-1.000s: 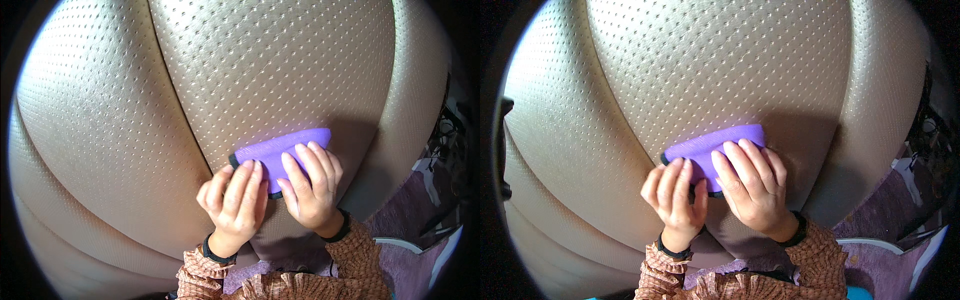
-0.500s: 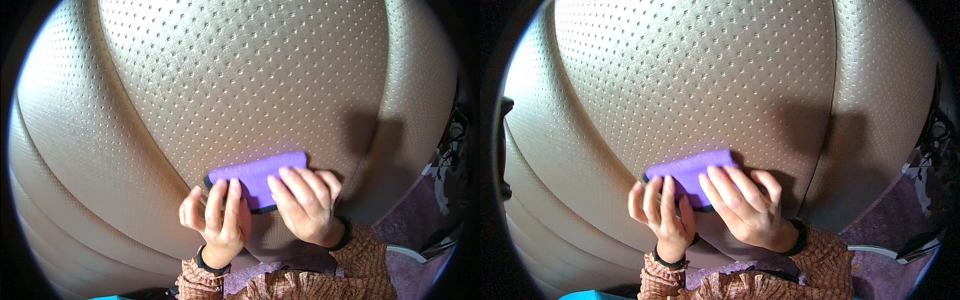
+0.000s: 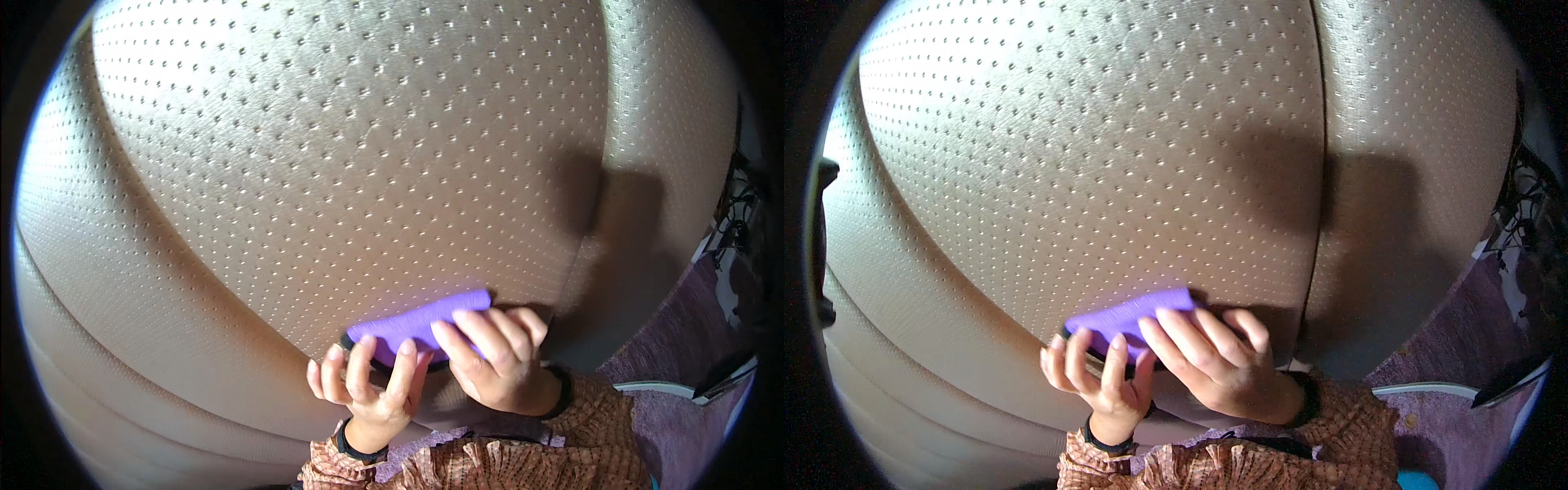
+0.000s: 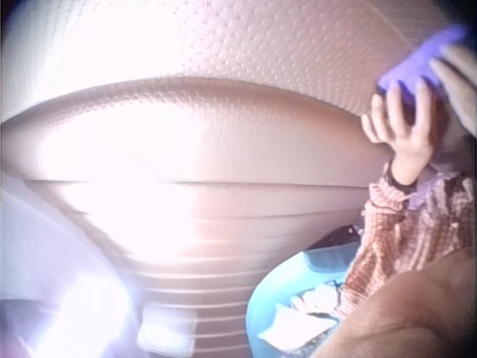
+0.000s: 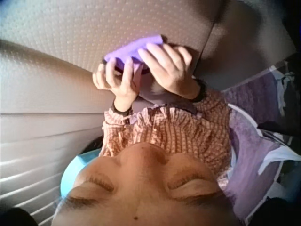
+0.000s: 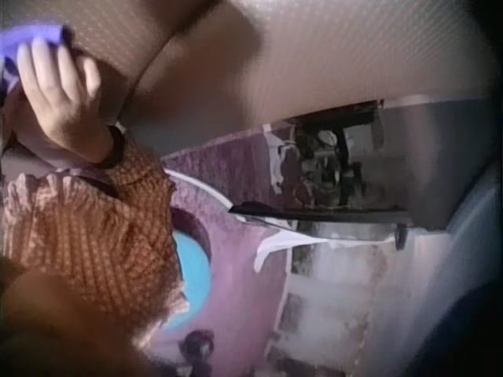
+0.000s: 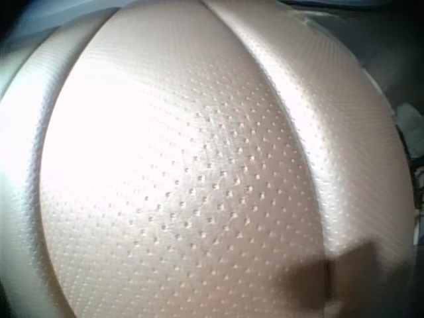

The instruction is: The person smooths a large floral-patterned wallpaper on a wall using a black smoothing tool with a purple edge, moving it in overlapping strokes across the surface. The person then moves to a padded wall panel and continues smoothing with the same tool.

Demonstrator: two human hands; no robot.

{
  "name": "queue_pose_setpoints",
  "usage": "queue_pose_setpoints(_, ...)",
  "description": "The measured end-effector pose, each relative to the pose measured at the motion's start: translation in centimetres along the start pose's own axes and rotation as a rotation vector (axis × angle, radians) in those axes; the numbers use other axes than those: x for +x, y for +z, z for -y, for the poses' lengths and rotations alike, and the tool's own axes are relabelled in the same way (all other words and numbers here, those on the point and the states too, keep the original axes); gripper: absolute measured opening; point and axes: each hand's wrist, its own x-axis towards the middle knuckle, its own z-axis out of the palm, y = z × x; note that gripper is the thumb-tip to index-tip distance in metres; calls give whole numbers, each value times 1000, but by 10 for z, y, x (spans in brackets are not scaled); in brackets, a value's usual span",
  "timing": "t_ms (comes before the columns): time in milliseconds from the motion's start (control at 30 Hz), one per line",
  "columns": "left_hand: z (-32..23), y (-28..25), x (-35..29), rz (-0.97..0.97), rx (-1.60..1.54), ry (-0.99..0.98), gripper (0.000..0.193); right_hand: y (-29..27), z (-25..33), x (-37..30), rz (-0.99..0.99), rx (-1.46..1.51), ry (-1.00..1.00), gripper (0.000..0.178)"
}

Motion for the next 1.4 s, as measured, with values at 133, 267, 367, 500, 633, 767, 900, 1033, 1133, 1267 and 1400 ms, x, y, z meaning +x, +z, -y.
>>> queue_pose_setpoints(133, -17, 10, 22, 69, 65, -9, 31, -7, -21, 21, -45, -6, 85, 31)
queue_pose_setpoints(267, -8, 4, 7, 54, 40, 4, 32, -7, -9, 7, 10, -74, 16, 30)
queue_pose_setpoints(367, -14, 2, -20, 140, 46, 165, 27, -2, -9, -22, 14, -47, -4, 30)
queue_pose_setpoints(500, -34, 12, -23, 106, 69, 188, 27, -3, -29, -36, -49, -54, -13, 30)
queue_pose_setpoints(633, -41, 17, 10, -13, 118, 130, 23, -10, -34, -8, -85, -28, 64, 32)
queue_pose_setpoints(767, -53, 12, 20, 115, 140, 61, 20, -16, -32, 2, -87, -28, 92, 32)
queue_pose_setpoints(900, -57, 15, 4, 159, 71, 211, 30, -16, -39, -23, -40, -14, 86, 29)
queue_pose_setpoints(1033, -66, 19, 0, 216, 28, 241, 34, -19, -47, -33, -47, 10, 104, 29)
queue_pose_setpoints(1133, -66, 17, 16, 216, 31, 136, 34, -20, -46, -17, -60, -15, 134, 32)
queue_pose_setpoints(1267, -72, 20, 30, 187, 20, 143, 32, -22, -56, -5, -134, -19, 135, 32)
queue_pose_setpoints(1400, -77, 23, 12, 197, 7, 243, 33, -24, -54, -30, -99, -14, 146, 29)
